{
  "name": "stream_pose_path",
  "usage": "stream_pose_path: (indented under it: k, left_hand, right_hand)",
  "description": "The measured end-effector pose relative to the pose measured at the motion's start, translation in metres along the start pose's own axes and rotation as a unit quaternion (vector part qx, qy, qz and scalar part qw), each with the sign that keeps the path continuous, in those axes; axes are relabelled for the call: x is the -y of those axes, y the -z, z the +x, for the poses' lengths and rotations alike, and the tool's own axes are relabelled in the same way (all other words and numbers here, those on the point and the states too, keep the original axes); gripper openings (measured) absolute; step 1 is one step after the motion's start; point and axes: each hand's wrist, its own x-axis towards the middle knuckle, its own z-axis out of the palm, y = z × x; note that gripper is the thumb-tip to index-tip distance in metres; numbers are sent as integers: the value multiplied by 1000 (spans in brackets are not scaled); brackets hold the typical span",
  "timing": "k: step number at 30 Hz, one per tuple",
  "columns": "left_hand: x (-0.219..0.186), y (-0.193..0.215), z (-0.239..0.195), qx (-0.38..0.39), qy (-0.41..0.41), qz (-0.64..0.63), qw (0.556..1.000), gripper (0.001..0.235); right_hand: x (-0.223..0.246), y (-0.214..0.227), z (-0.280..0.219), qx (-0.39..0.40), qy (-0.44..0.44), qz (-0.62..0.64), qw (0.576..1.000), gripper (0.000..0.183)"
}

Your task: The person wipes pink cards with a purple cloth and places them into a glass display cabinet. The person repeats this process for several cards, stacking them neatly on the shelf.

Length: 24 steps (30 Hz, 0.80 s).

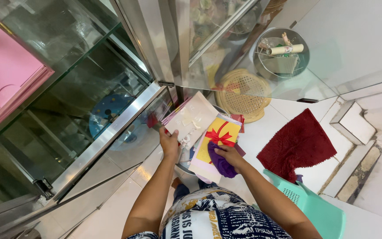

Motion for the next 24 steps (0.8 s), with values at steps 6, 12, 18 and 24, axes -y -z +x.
stream_pose_path:
  k: [6, 12, 18, 24]
  left_hand:
    - [61, 22, 22, 88, 85, -45, 991, 46]
    - [144, 21, 35, 170, 115, -25, 978, 48]
    - [188, 19, 58, 220, 108, 83, 966, 55]
    - [148, 27, 80, 199, -3, 394, 897, 75]
  right_hand:
    - [38, 4, -55, 41, 36, 11, 998, 48]
    - [57, 14, -77, 52, 96, -49, 993, 38]
    - [39, 6, -43, 5, 122, -290, 949, 48]
    - [-8, 10, 29, 15, 136, -393, 909, 51]
